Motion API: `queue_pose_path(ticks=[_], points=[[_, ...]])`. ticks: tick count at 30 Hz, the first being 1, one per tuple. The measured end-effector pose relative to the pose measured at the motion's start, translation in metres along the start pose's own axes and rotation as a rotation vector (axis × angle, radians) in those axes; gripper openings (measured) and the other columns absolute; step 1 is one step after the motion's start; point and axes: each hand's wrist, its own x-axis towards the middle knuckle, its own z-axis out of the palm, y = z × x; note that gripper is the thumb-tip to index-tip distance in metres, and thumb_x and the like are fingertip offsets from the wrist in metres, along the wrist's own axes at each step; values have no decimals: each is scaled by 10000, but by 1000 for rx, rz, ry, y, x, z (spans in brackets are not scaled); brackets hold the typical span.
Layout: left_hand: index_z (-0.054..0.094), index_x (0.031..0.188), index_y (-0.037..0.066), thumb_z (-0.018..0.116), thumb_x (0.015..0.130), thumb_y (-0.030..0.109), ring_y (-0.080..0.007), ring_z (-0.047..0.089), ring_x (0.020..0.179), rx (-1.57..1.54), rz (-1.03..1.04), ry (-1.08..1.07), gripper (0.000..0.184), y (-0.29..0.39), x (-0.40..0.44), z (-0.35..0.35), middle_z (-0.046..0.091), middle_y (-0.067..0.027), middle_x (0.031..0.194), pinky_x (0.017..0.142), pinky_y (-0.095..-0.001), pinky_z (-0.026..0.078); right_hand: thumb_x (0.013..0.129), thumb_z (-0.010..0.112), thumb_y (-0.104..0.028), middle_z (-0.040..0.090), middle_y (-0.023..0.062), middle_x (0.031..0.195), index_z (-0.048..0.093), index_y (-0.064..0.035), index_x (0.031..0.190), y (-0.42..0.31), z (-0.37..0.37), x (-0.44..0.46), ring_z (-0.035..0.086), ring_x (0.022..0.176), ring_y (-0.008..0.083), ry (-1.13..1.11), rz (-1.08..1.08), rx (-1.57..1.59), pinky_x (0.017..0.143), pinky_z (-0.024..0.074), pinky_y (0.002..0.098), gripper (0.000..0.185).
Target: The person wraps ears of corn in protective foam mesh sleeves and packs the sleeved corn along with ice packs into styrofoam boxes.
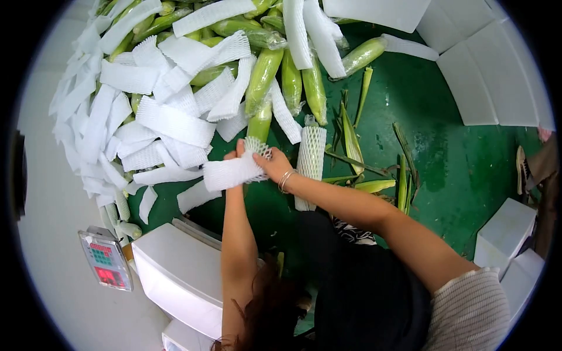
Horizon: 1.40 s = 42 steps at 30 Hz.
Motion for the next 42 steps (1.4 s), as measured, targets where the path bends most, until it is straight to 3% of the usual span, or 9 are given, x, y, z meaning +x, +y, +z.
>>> queue_pose_path(ticks=[8, 17, 20, 24, 26, 28, 32, 36, 42], points=[[582, 1053, 8, 581, 807, 315, -258, 629, 689, -1594, -372, -576, 393, 70, -185, -55, 640, -148, 804, 613, -352, 502, 792, 700, -300, 634, 120, 890, 563, 75, 1032, -78, -70, -134, 590, 790, 127, -87, -66, -157, 696, 470, 273, 466], [594, 1011, -37, 634, 774, 80, -191, 617, 765, -1542, -109, 73, 267, 34, -89, 14, 637, -113, 898, 691, -307, 504, 762, 641, -232, 586, 114, 679, 580, 27, 829, -42, -38, 11, 560, 609, 171, 228, -253, -498, 589, 443, 302, 274], [517, 1154, -28, 626, 791, 108, -245, 548, 1032, -699, 131, 483, 402, -5, -53, 77, 563, -146, 1153, 918, -335, 423, 750, 605, -239, 622, 260, 793, 619, 40, 826, -31, -35, 26, 620, 792, 392, 342, -211, -572, 720, 481, 423, 290], [455, 1224, -34, 510, 923, 299, -253, 532, 1070, -898, 69, 174, 452, 39, -94, -17, 556, -155, 1159, 936, -325, 401, 826, 537, -221, 626, 186, 696, 628, 78, 830, -37, -41, -8, 632, 577, 258, -159, 496, -156, 442, 487, 385, 313], [438, 1235, -51, 528, 897, 345, -250, 557, 1032, -1713, -248, -382, 528, 19, -114, -34, 562, -164, 1136, 901, -321, 431, 807, 538, -184, 632, 216, 723, 632, 72, 856, -68, -40, -49, 642, 627, 298, -227, 532, -65, 538, 519, 395, 276], [405, 1254, -60, 575, 843, 356, -265, 584, 991, -1521, -157, -591, 609, 1, -139, -51, 554, -190, 1133, 866, -341, 465, 753, 533, -121, 607, 272, 998, 656, 18, 909, -77, -51, -64, 613, 891, 373, -725, -124, -1035, 785, 493, 451, 242], [433, 1247, -56, 502, 821, 336, -301, 604, 930, -1640, -315, -562, 583, 0, -165, -31, 581, -205, 1107, 814, -390, 500, 712, 574, -141, 599, 98, 950, 644, -102, 890, -109, -76, -15, 582, 906, 268, -137, -1494, -1509, 727, 488, 388, 195], [390, 1285, -22, 694, 755, 181, -251, 568, 969, -942, -87, -83, 644, 29, -146, -2, 545, -142, 1154, 839, -360, 462, 712, 592, -169, 581, 81, 894, 593, -91, 968, -105, -106, 36, 588, 863, 239, -521, -1699, -1731, 694, 485, 346, 268], [555, 1153, -22, 625, 783, 129, -299, 597, 922, -488, 312, 93, 406, 34, -147, -15, 595, -179, 1012, 811, -354, 475, 730, 733, -80, 536, 95, 1041, 492, -82, 1173, -169, -98, -109, 574, 884, 212, -496, -643, -570, 822, 466, 319, 504]])
